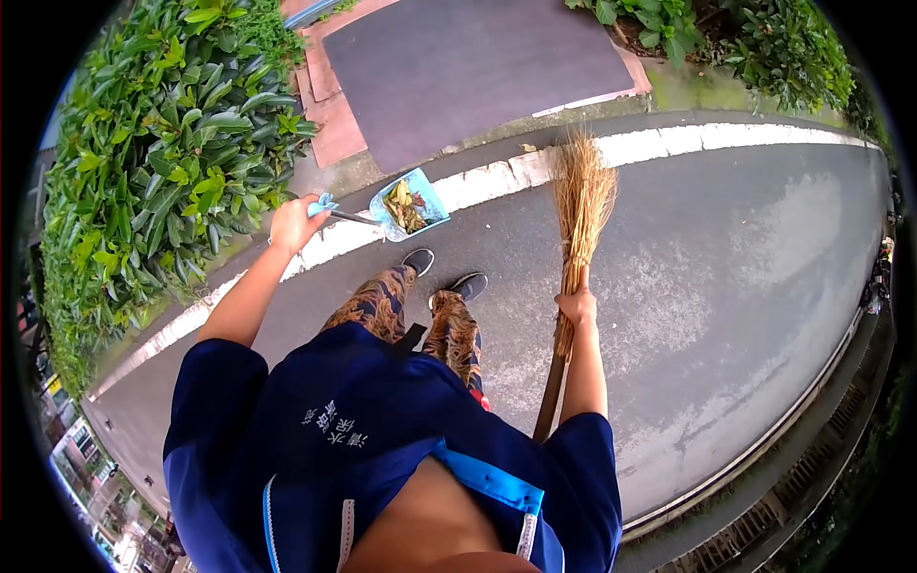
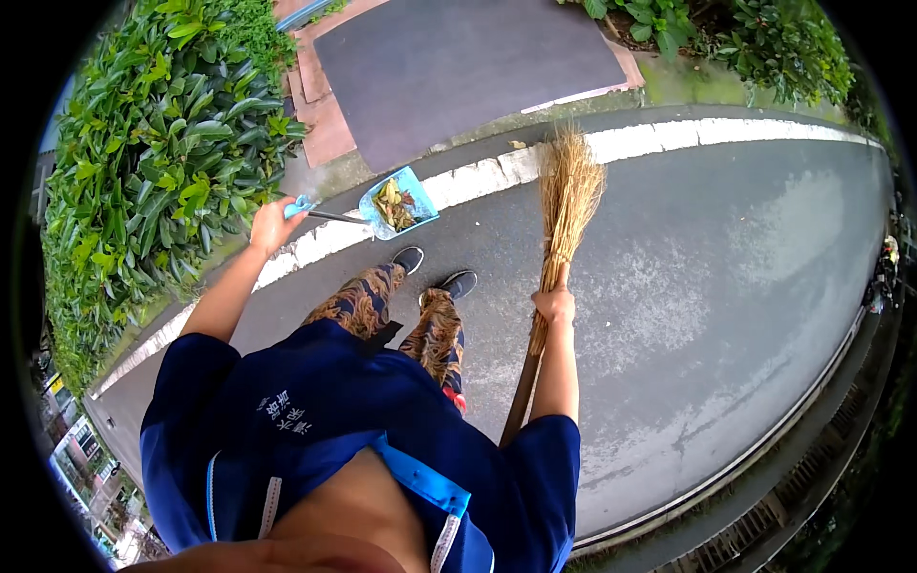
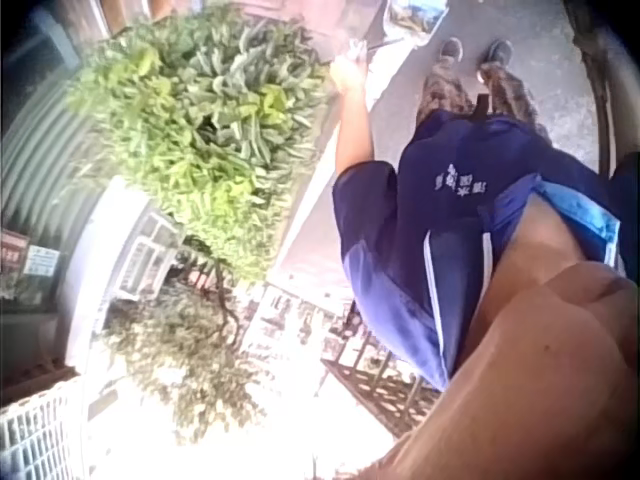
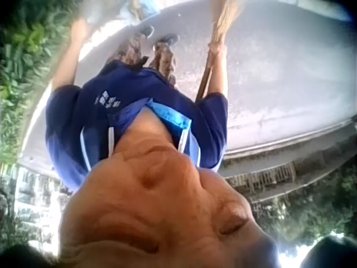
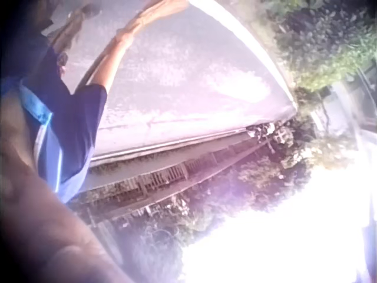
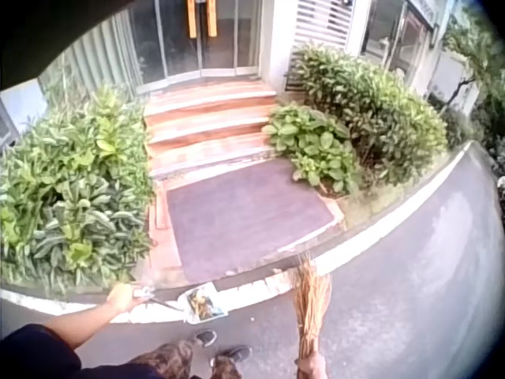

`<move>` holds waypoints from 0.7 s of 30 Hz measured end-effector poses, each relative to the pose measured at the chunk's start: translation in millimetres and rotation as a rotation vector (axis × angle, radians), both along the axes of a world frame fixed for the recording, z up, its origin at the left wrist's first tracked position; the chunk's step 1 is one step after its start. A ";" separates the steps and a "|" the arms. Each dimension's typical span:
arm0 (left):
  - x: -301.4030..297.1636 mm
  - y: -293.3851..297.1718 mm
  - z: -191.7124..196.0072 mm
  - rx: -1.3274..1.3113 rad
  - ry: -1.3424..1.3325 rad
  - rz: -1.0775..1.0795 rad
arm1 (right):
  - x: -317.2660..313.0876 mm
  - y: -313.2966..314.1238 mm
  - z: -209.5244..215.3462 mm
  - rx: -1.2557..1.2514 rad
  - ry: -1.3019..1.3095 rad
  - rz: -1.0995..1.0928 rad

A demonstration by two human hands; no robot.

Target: The person sweeps leaves and debris from an outdoor asphalt path using a long-handled broom and a dustpan.

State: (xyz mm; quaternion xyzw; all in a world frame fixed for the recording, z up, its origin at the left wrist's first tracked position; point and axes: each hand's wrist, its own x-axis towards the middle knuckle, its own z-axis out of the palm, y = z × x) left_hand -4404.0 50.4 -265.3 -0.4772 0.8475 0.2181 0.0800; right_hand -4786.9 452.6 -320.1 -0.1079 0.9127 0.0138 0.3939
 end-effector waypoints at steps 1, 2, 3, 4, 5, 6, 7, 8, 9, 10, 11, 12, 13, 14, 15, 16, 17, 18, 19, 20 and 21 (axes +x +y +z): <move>-2.8 0.3 0.6 0.004 0.002 -0.003 | -4.6 -11.8 -5.5 0.047 -0.032 -0.019; -3.5 2.0 1.6 0.012 -0.002 -0.008 | -1.0 -10.6 -20.5 0.050 -0.041 -0.026; -5.1 4.5 1.1 0.012 -0.009 0.003 | 3.2 -11.9 -31.0 0.146 -0.113 0.089; -7.2 3.2 0.4 0.015 -0.007 -0.005 | 10.4 -3.3 -35.4 0.190 -0.154 0.181; -8.0 4.3 -0.4 0.016 -0.017 0.011 | 18.0 -2.7 -29.7 0.229 -0.193 0.278; -3.7 7.4 -0.1 0.015 -0.028 0.041 | 30.2 -7.8 -3.1 0.198 -0.200 0.324; -2.5 7.8 -1.5 0.004 -0.027 0.031 | 37.9 0.5 15.5 0.159 -0.230 0.338; -3.2 8.5 -0.9 0.014 -0.014 0.031 | 45.4 16.1 30.2 0.141 -0.267 0.342; -2.5 9.4 0.4 0.031 -0.034 0.041 | 55.0 21.5 59.0 0.134 -0.337 0.298; -2.2 10.6 2.1 0.047 -0.055 0.048 | 65.8 29.9 79.8 0.107 -0.388 0.263; -1.8 12.3 2.5 0.036 -0.052 0.047 | 78.4 45.3 89.7 0.010 -0.396 0.223; -3.8 13.4 3.9 0.039 -0.050 0.053 | 88.3 55.0 94.6 -0.091 -0.408 0.185; -7.0 15.1 5.2 0.056 -0.048 0.058 | 92.3 58.2 95.5 -0.086 -0.408 0.194; -5.1 13.4 7.2 0.066 -0.058 0.063 | 98.6 57.9 93.6 -0.104 -0.372 0.148; 0.0 11.4 -1.9 0.007 -0.036 0.037 | 102.9 56.3 91.7 -0.121 -0.337 0.105; 6.5 12.0 -4.0 0.006 -0.052 0.050 | 102.4 49.3 85.3 -0.103 -0.297 0.122; 3.5 9.8 -2.8 0.029 -0.051 0.048 | 101.5 38.6 75.6 -0.076 -0.284 0.104; 1.5 9.2 -1.1 0.053 -0.041 0.041 | 99.4 30.5 68.4 -0.048 -0.262 0.083; 4.1 6.8 1.2 0.048 -0.048 0.036 | 100.2 25.4 49.2 -0.097 -0.255 0.066; 6.1 7.8 4.0 0.039 -0.050 0.029 | 101.6 15.8 36.9 -0.018 -0.259 0.066; 3.4 4.4 3.9 0.026 -0.041 0.023 | 104.4 8.8 28.6 0.006 -0.288 0.090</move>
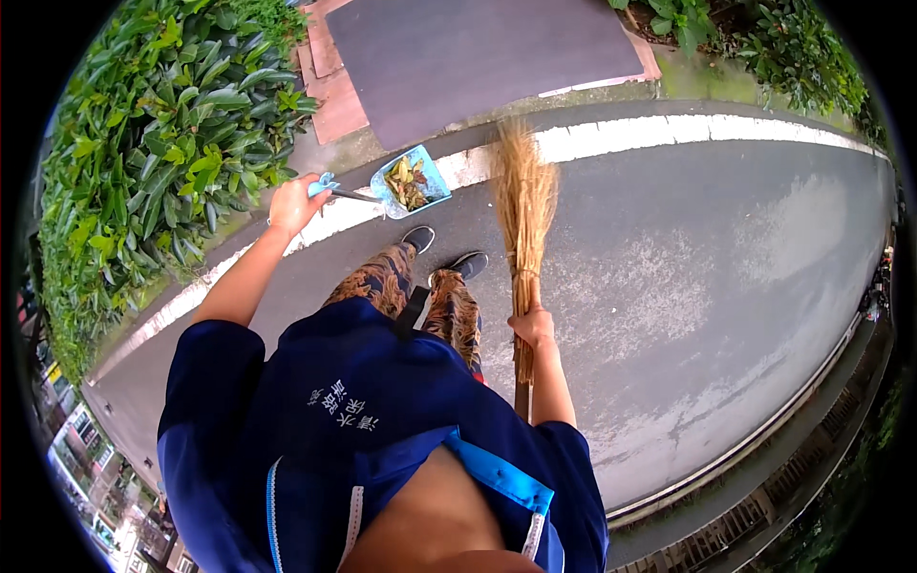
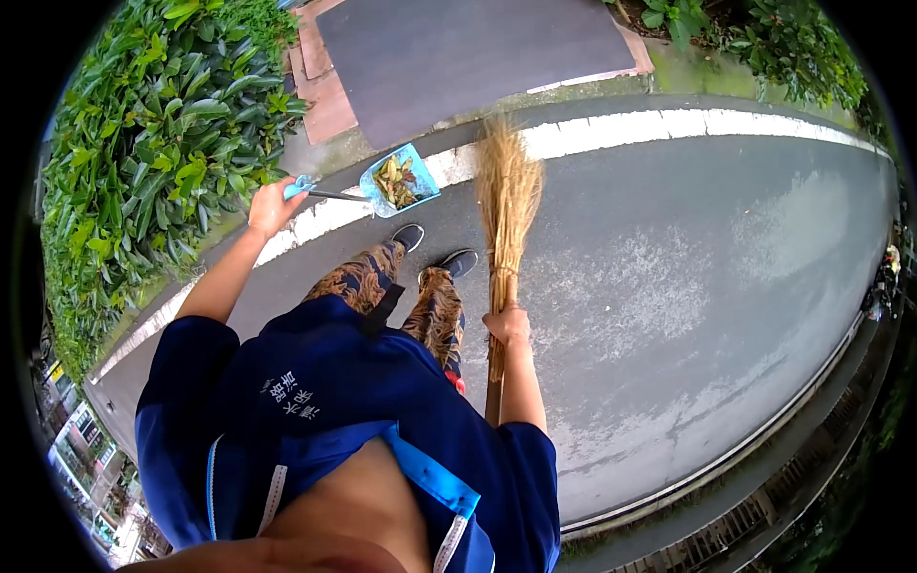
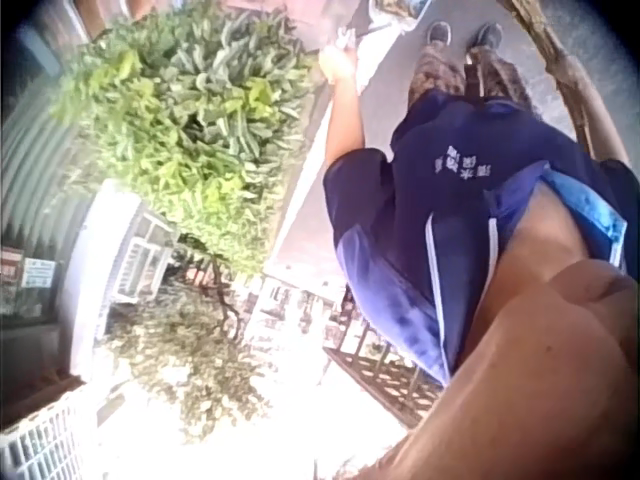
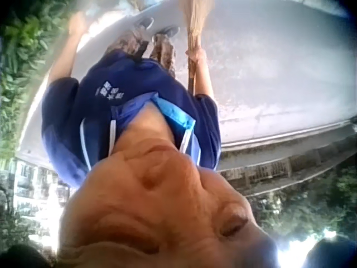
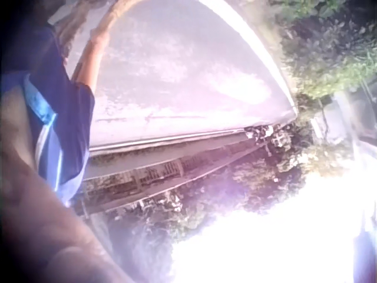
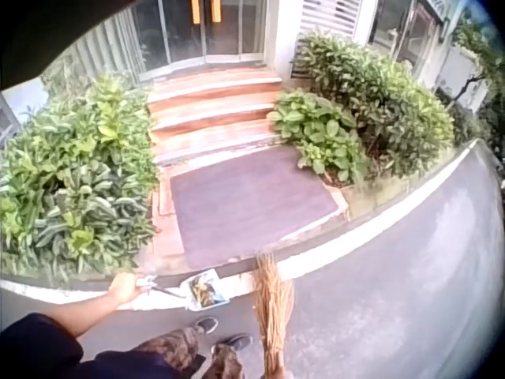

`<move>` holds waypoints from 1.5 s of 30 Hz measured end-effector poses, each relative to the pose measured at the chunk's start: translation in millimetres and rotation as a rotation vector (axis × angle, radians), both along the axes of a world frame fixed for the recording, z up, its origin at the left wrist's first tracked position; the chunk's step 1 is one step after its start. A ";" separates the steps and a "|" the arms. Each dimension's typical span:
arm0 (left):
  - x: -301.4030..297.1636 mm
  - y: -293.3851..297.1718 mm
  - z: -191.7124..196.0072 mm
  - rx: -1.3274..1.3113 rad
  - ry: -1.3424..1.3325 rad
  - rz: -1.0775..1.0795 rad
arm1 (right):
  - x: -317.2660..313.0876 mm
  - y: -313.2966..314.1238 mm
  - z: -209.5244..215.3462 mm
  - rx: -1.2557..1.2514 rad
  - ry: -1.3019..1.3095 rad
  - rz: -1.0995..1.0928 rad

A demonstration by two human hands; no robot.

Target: The person sweeps leaves and debris from an outdoor asphalt path using a long-handled broom and a dustpan.

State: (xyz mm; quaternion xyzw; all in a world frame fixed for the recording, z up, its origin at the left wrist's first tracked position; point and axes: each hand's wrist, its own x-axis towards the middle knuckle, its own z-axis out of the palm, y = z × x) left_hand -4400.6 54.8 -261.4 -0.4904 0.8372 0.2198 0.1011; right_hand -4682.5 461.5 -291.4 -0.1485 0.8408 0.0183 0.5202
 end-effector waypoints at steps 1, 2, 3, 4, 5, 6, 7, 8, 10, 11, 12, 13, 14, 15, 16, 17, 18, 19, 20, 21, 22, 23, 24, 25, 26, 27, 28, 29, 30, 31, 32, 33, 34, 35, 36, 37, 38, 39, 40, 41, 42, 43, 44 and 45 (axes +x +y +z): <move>-2.7 -4.4 0.6 -0.015 0.011 -0.011 | 8.2 -5.6 -6.3 0.019 -0.027 0.022; -2.1 -5.7 -2.6 -0.035 0.032 -0.032 | 17.6 -9.4 -13.4 0.035 -0.058 0.060; -5.0 -5.5 -1.6 -0.038 0.017 -0.045 | 29.5 -7.1 -14.6 0.062 -0.082 0.093; 2.7 -5.3 -8.5 -0.062 0.014 -0.042 | 39.3 -4.1 -9.6 0.038 -0.118 0.070; 3.6 -5.2 -9.5 -0.040 0.025 -0.035 | 46.2 1.1 -5.0 0.014 -0.146 0.041; 10.2 -5.9 -14.2 -0.040 0.032 -0.020 | 49.3 5.2 7.9 -0.008 -0.176 0.004; 11.0 -4.3 -10.4 0.020 0.090 0.012 | 55.6 9.5 26.7 -0.034 -0.205 -0.039; 21.2 -2.4 -19.0 0.051 0.150 0.028 | 63.5 13.8 45.1 -0.029 -0.205 -0.086; 15.6 11.8 -12.5 0.096 0.152 0.040 | 78.2 36.8 59.8 -0.118 -0.194 -0.238; 13.1 20.2 -10.1 0.130 0.140 0.063 | 84.2 48.4 63.6 -0.189 -0.173 -0.319; 5.1 29.6 -3.8 0.131 0.143 0.063 | 84.9 52.0 72.9 -0.227 -0.140 -0.360; -4.1 37.9 3.2 0.128 0.136 0.061 | 84.3 55.0 78.7 -0.235 -0.122 -0.384; -12.9 42.0 8.0 0.111 0.155 0.040 | 82.3 56.5 81.1 -0.259 -0.091 -0.471; -26.4 46.2 11.2 0.096 0.174 0.022 | 78.9 60.8 81.7 -0.281 -0.060 -0.556; -43.3 49.1 14.2 0.103 0.201 -0.015 | 75.1 68.4 78.9 -0.299 -0.030 -0.617; -60.9 49.1 17.4 0.087 0.206 -0.037 | 68.4 72.6 77.3 -0.319 -0.026 -0.636; -80.4 50.1 20.0 0.066 0.216 -0.072 | 59.5 78.2 77.3 -0.300 -0.026 -0.704; -102.3 52.7 23.4 0.047 0.226 -0.105 | 49.0 85.7 76.8 -0.280 -0.026 -0.771; -128.6 55.1 30.0 0.060 0.188 -0.113 | 39.2 95.2 73.5 -0.310 -0.014 -0.821; -154.7 62.2 37.3 0.046 0.193 -0.131 | 28.8 106.7 73.4 -0.327 -0.012 -0.836; -180.3 71.1 44.8 0.022 0.237 -0.164 | 17.7 118.3 74.2 -0.379 0.002 -0.894; -207.6 82.5 54.0 0.002 0.283 -0.198 | 5.2 131.6 77.3 -0.430 0.021 -0.952; -234.1 96.4 64.2 0.002 0.273 -0.214 | -5.1 146.9 72.7 -0.520 0.012 -1.021; -253.4 109.0 70.5 -0.009 0.281 -0.228 | -14.8 162.6 74.6 -0.536 0.017 -1.032; -271.7 119.0 76.7 -0.005 0.328 -0.217 | -30.9 172.9 87.5 -0.489 -0.029 -1.031; -307.9 133.4 88.2 0.007 0.398 -0.220 | -54.8 184.4 97.2 -0.448 -0.047 -1.039; -335.1 149.1 104.7 -0.002 0.365 -0.213 | -60.9 203.1 88.6 -0.470 0.087 -0.967; -354.6 158.5 107.8 -0.009 0.383 -0.228 | -69.7 214.8 90.1 -0.519 0.078 -1.023; -373.5 164.1 110.6 -0.015 0.401 -0.229 | -83.2 224.3 90.9 -0.495 0.071 -1.043; -392.8 167.1 114.1 -0.022 0.419 -0.226 | -97.7 231.5 92.5 -0.473 0.064 -1.060; -409.4 172.7 114.5 -0.026 0.414 -0.238 | -111.1 239.2 91.6 -0.477 0.070 -1.063; -425.0 178.9 114.7 -0.027 0.421 -0.241 | -124.4 244.7 89.6 -0.447 0.089 -1.067; -440.5 183.4 115.8 -0.031 0.464 -0.233 | -138.4 249.3 87.1 -0.417 0.108 -1.070; -455.9 188.2 117.0 -0.032 0.502 -0.222 | -152.8 255.8 83.7 -0.417 0.111 -1.068; -471.0 191.8 116.8 -0.033 0.505 -0.220 | -167.7 261.6 77.3 -0.451 0.095 -1.123; -486.1 194.1 115.7 -0.030 0.540 -0.220 | -184.1 265.6 70.3 -0.487 0.079 -1.178; -498.5 195.3 110.5 -0.025 0.572 -0.220 | -198.6 269.5 59.3 -0.489 0.066 -1.205; -514.3 200.0 108.5 -0.017 0.571 -0.218 | -212.6 275.3 50.3 -0.544 0.054 -1.254; -532.0 205.2 107.1 0.026 0.572 -0.224 | -227.5 280.5 41.6 -0.569 0.040 -1.293; -549.2 208.2 103.1 0.071 0.572 -0.226 | -243.6 284.6 34.0 -0.591 0.025 -1.331; -569.0 210.9 94.8 0.080 0.592 -0.256 | -259.5 291.1 27.9 -0.612 0.052 -1.355; -590.8 213.4 88.0 0.099 0.592 -0.256 | -275.8 298.4 22.7 -0.671 0.055 -1.348; -615.3 214.2 83.3 0.112 0.574 -0.281 | -295.9 296.9 31.1 -0.643 0.059 -1.377; -638.6 215.4 77.3 0.125 0.557 -0.308 | -316.3 293.6 42.7 -0.615 0.064 -1.408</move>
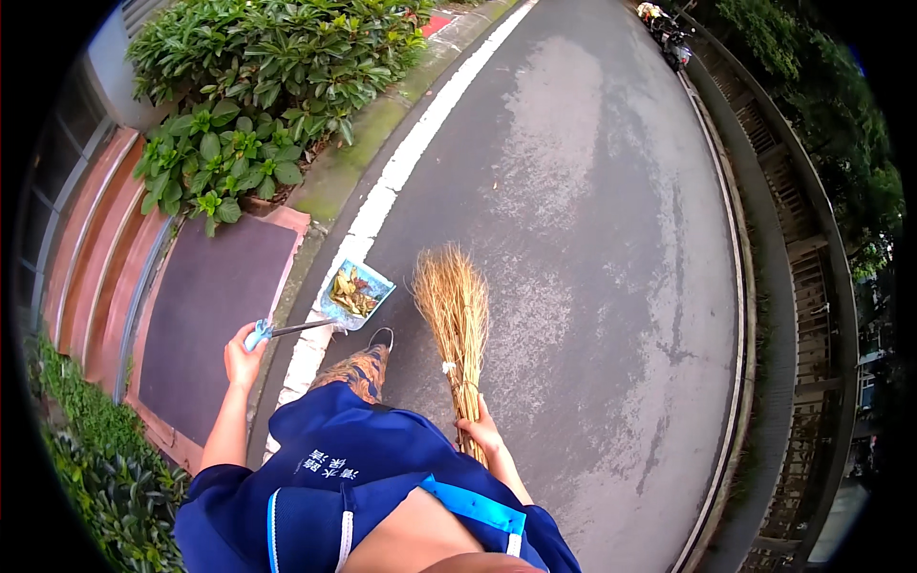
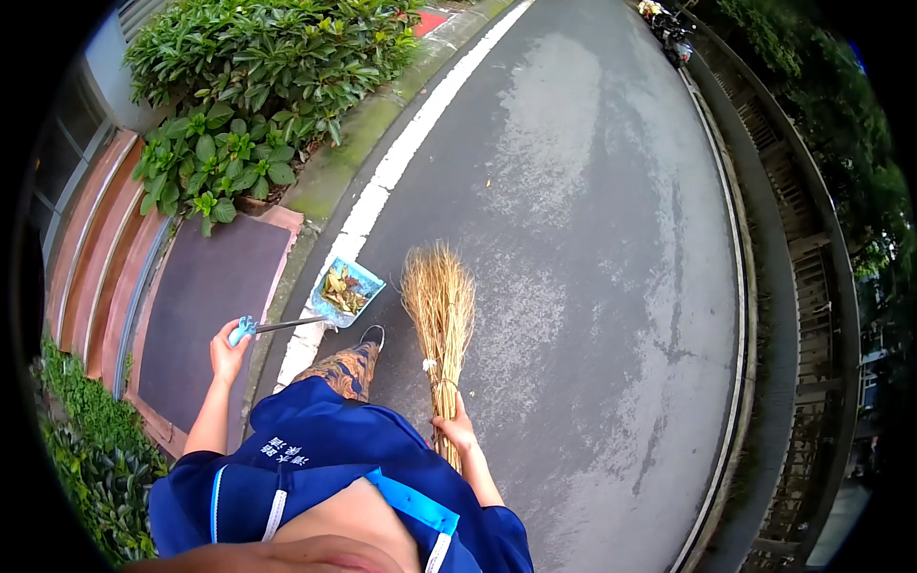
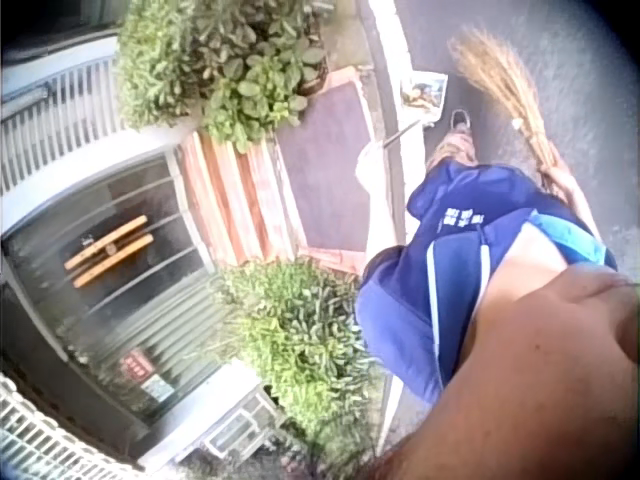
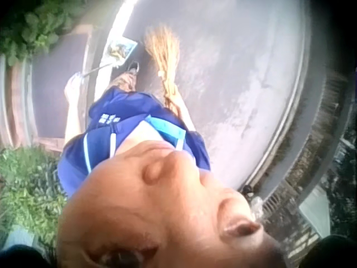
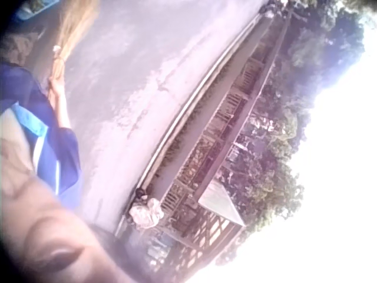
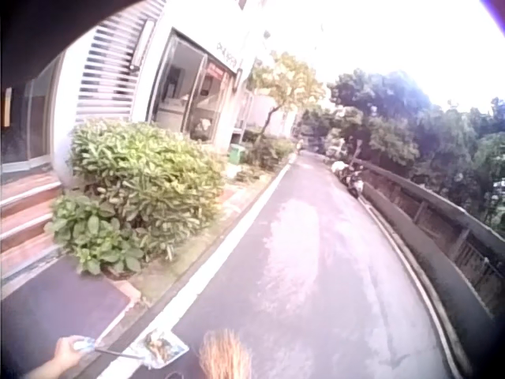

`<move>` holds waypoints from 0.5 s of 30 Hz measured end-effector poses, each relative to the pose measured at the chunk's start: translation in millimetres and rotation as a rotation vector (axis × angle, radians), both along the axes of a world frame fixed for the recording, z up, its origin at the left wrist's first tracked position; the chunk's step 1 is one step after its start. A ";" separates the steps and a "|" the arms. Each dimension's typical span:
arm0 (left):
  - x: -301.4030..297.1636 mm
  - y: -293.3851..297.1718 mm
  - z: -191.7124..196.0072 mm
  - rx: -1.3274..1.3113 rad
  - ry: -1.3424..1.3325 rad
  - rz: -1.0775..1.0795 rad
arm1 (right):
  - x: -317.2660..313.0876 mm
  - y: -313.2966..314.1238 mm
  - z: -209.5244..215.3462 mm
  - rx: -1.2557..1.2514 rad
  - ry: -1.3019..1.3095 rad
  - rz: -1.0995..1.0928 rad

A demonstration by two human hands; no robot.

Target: The person sweeps leaves and debris from an outdoor asphalt path using a long-handled broom and a dustpan.

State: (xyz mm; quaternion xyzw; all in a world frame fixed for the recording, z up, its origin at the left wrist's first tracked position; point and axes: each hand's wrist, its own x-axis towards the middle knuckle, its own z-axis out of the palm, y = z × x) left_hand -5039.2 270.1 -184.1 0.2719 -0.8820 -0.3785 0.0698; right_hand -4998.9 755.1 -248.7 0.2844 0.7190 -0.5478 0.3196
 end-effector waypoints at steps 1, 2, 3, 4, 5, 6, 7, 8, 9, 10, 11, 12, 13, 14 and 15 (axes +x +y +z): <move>-20.9 2.4 -10.9 -0.011 -0.037 -0.011 | -11.2 4.7 -8.4 0.000 0.040 -0.025; -40.1 5.5 -14.1 0.003 -0.068 -0.015 | -27.8 4.2 -1.6 0.038 0.013 -0.023; -61.3 7.5 -16.4 -0.008 -0.104 -0.004 | -45.7 2.1 3.8 0.036 -0.015 -0.044; -82.2 8.5 -17.5 -0.019 -0.140 0.008 | -63.9 -0.2 8.6 0.034 -0.044 -0.065; -105.0 9.0 -26.7 -0.001 -0.160 -0.017 | -78.8 5.1 10.9 0.033 -0.005 -0.083; -128.6 11.0 -26.0 0.010 -0.151 -0.028 | -91.2 8.7 10.1 0.025 0.034 -0.097; -151.5 13.8 -24.0 -0.006 -0.157 -0.063 | -106.7 16.1 10.2 0.005 0.033 -0.087; -171.9 13.6 -22.3 -0.036 -0.166 -0.087 | -125.3 12.6 22.5 -0.027 -0.012 -0.088; -194.3 15.0 -21.5 -0.033 -0.156 -0.092 | -137.6 14.7 21.8 0.004 0.003 -0.112; -216.6 17.6 -21.7 -0.034 -0.141 -0.127 | -143.2 18.7 18.4 0.037 0.017 -0.137; -237.4 23.0 -22.9 -0.037 -0.135 -0.169 | -145.7 24.3 10.2 0.100 0.006 -0.208; -255.0 18.4 -22.2 -0.044 -0.130 -0.158 | -162.8 15.9 21.4 0.098 -0.030 -0.236; -273.1 15.4 -22.6 -0.059 -0.125 -0.162 | -180.3 13.4 27.8 0.056 -0.031 -0.251; -291.6 15.3 -23.5 -0.067 -0.117 -0.174 | -193.8 15.3 31.5 0.021 -0.028 -0.274; -310.3 17.5 -25.7 -0.069 -0.113 -0.176 | -205.2 23.2 19.7 0.012 0.055 -0.249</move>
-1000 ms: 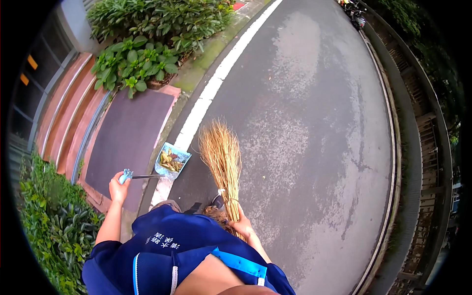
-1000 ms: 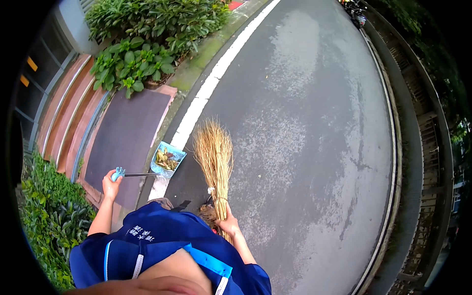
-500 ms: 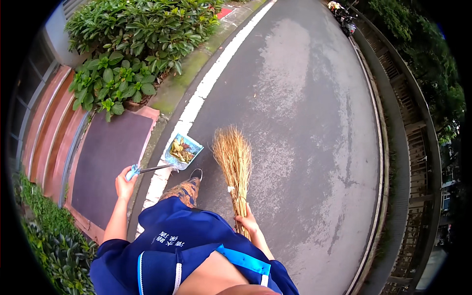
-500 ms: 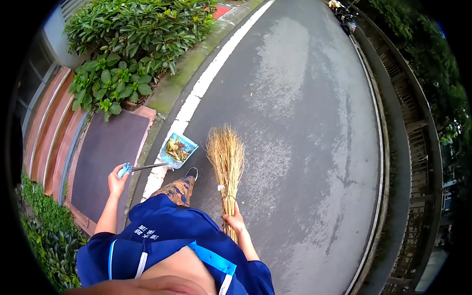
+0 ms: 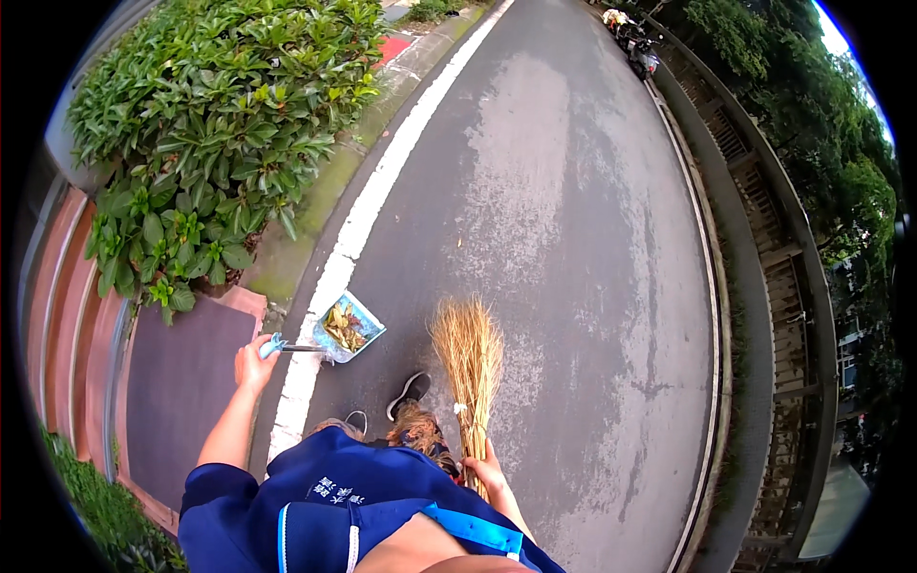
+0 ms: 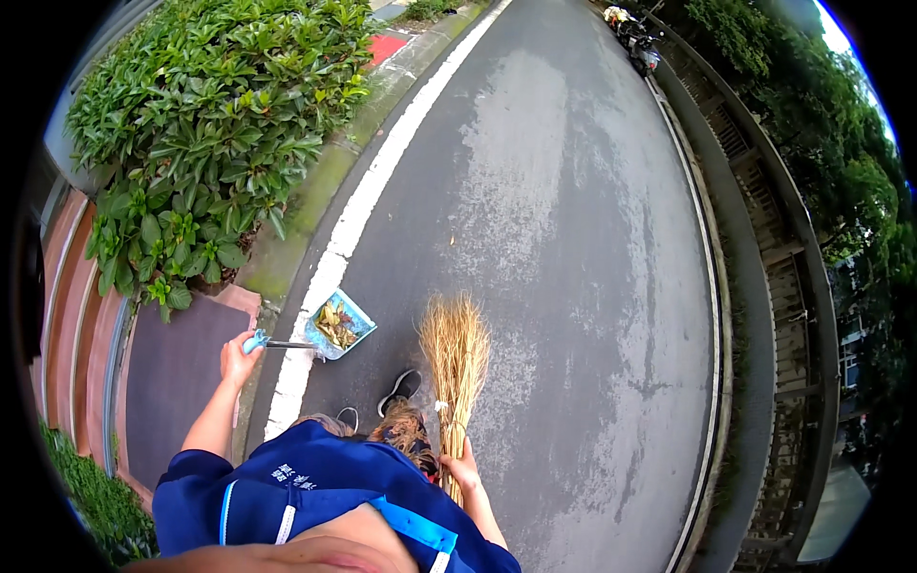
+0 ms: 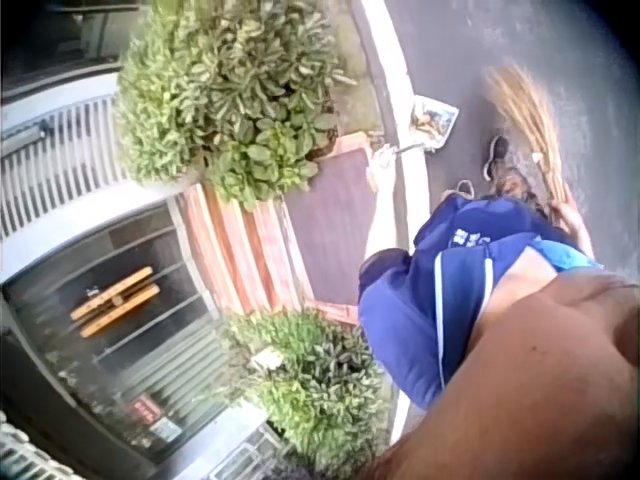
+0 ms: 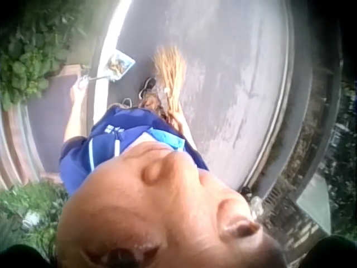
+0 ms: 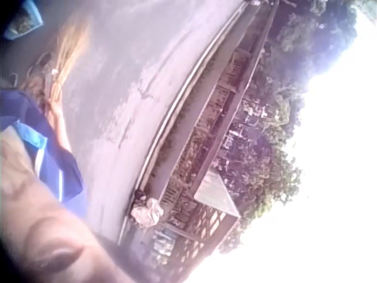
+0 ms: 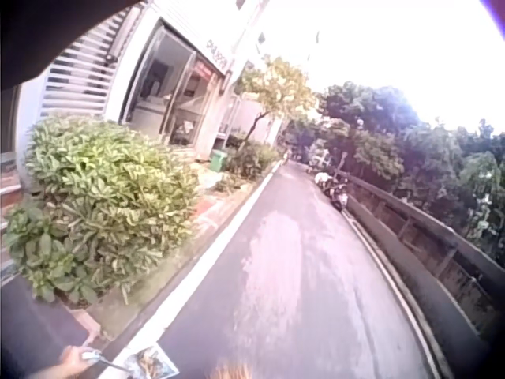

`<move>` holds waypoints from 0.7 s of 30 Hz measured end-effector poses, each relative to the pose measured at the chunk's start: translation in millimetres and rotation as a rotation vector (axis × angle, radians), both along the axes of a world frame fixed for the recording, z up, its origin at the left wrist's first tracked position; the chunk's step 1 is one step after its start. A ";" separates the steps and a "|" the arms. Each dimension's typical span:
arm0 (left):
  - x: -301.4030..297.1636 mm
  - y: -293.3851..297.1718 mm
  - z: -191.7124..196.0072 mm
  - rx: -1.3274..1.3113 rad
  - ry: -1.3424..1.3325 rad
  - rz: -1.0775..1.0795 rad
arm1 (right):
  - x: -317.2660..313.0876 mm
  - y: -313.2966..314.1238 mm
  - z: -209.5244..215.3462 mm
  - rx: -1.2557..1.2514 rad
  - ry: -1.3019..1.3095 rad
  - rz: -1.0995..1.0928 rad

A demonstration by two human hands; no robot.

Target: The person sweeps leaves and debris from an outdoor asphalt path using a long-handled broom and a dustpan.

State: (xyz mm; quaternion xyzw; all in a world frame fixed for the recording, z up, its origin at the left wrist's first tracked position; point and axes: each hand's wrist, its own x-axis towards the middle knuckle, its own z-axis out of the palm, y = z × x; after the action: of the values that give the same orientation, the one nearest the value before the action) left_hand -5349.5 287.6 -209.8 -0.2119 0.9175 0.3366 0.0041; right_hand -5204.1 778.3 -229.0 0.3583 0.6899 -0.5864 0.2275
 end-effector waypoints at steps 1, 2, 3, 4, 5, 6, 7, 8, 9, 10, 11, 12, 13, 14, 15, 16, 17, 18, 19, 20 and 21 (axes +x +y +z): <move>-18.4 3.2 -2.1 -0.011 0.016 -0.018 | -11.5 10.6 -10.2 -0.001 0.005 -0.001; -34.5 5.4 -3.2 -0.032 0.024 -0.035 | -24.9 14.9 -15.1 0.038 0.037 0.017; -50.7 8.8 -3.8 -0.044 0.023 -0.034 | -39.4 20.5 -20.3 0.076 0.070 0.037; -66.9 12.8 -4.4 -0.061 0.016 -0.035 | -57.2 27.7 -26.3 0.047 0.003 0.017; -83.3 16.6 -4.2 -0.081 0.009 -0.038 | -74.5 35.6 -39.1 0.032 0.002 0.019; -99.7 22.3 -4.2 -0.091 0.007 -0.030 | -91.4 44.1 -50.5 0.009 0.042 0.005; -115.4 29.3 -3.0 -0.100 0.001 -0.031 | -104.2 52.0 -61.0 -0.015 0.080 -0.008; -133.2 35.4 2.9 -0.116 -0.002 -0.008 | -120.8 54.4 -64.8 0.098 0.073 -0.027; -145.3 38.8 12.2 -0.133 -0.015 0.009 | -134.6 62.2 -74.2 0.112 0.134 -0.013; -166.0 42.7 22.3 -0.146 -0.034 0.008 | -148.7 74.4 -81.7 0.058 0.080 -0.029; -184.3 47.5 29.1 -0.155 -0.049 0.015 | -177.9 83.4 -78.4 0.007 0.031 -0.036; -188.5 44.7 31.7 -0.164 -0.038 0.002 | -194.7 89.7 -71.9 -0.016 -0.094 0.054; -204.1 46.1 31.3 -0.161 -0.011 -0.011 | -213.8 101.0 -76.5 -0.017 -0.091 0.061; -222.6 50.1 30.6 -0.162 -0.009 -0.003 | -231.9 110.0 -83.0 0.072 -0.054 0.069; -237.5 53.2 30.3 -0.169 -0.008 -0.009 | -244.3 117.9 -86.2 0.126 -0.034 0.078; -247.3 55.4 30.8 -0.173 -0.015 -0.017 | -260.3 130.8 -88.9 0.188 0.000 0.085; -258.2 52.4 30.2 -0.167 -0.028 -0.004 | -277.3 141.8 -91.7 0.229 0.019 0.106; -276.3 60.4 33.6 -0.183 -0.041 -0.030 | -289.0 152.7 -93.4 0.258 0.007 0.109; -281.4 48.9 27.3 -0.251 -0.032 -0.042 | -329.4 119.3 -24.2 0.060 -0.070 0.043; -306.4 60.2 28.4 -0.218 -0.056 -0.075 | -329.3 155.9 -65.4 0.160 -0.016 0.119; -317.4 53.2 19.7 -0.234 -0.053 -0.089 | -344.3 159.7 -73.8 0.158 -0.032 0.077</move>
State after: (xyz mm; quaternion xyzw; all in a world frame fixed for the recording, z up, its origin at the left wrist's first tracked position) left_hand -5666.9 340.8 -190.1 -0.1785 0.9586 0.2211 0.0185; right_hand -5548.3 937.9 -302.9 0.3575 0.7436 -0.5152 0.2321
